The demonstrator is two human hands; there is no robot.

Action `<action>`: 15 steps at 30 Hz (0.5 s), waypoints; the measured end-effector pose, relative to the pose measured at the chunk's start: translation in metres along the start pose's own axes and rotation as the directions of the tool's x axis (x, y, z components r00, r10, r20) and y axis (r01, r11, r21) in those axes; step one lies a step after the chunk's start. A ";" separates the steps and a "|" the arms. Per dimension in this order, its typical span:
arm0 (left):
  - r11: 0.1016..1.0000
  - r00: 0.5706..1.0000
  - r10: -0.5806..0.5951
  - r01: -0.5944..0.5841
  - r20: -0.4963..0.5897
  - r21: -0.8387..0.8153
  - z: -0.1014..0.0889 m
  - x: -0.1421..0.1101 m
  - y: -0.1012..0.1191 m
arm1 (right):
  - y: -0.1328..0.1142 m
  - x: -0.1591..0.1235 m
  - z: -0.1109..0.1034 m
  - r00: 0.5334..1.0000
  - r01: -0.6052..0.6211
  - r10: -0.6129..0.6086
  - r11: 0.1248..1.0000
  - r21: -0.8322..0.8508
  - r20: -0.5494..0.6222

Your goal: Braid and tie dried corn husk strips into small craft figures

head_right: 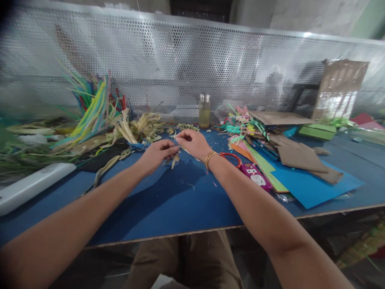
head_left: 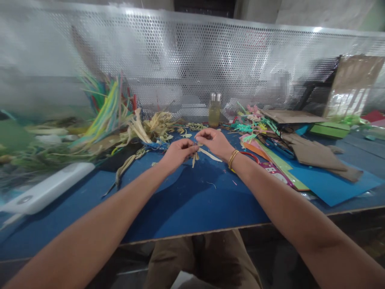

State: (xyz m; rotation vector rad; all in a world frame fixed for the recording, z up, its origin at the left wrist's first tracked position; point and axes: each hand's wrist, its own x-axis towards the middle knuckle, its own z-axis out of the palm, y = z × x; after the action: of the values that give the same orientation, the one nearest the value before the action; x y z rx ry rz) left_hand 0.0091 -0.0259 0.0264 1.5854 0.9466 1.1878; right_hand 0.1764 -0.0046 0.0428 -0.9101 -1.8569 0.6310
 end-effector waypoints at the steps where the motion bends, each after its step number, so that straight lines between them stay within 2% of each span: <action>1: 0.999 1.000 -0.006 0.004 -0.026 -0.042 -0.001 0.001 0.000 | 0.000 -0.001 0.003 0.999 -0.038 0.038 0.998 0.041 -0.017; 3: 0.989 0.996 -0.015 0.002 -0.083 -0.149 -0.003 0.003 -0.002 | 0.002 -0.003 0.008 0.990 -0.137 0.139 0.985 0.107 -0.015; 6: 0.963 0.989 -0.045 0.007 -0.138 -0.270 -0.004 0.006 -0.003 | 0.003 -0.008 0.016 0.972 -0.231 0.223 0.965 0.123 0.081; 8: 0.949 0.986 -0.066 0.015 -0.153 -0.314 -0.003 0.006 -0.001 | 0.002 -0.010 0.021 0.978 -0.187 0.182 0.981 0.049 0.103; 11: 0.944 0.983 -0.099 0.044 -0.154 -0.326 -0.001 0.005 0.002 | 0.002 -0.012 0.024 0.993 -0.101 0.107 0.990 -0.098 0.053; 13: 0.947 0.979 -0.121 0.064 -0.164 -0.314 -0.004 0.005 0.003 | 0.004 -0.012 0.023 0.992 -0.118 0.122 0.989 -0.087 0.038; 15: 0.952 0.964 -0.150 0.080 -0.219 -0.297 -0.010 0.007 0.001 | 0.006 -0.012 0.022 0.982 -0.181 0.179 0.983 0.022 0.060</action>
State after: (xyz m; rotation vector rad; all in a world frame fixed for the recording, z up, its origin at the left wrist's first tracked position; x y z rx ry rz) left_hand 0.0015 -0.0174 0.0306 1.1603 0.9567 1.3850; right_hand 0.1618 -0.0114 0.0231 -1.0594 -1.8249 0.7990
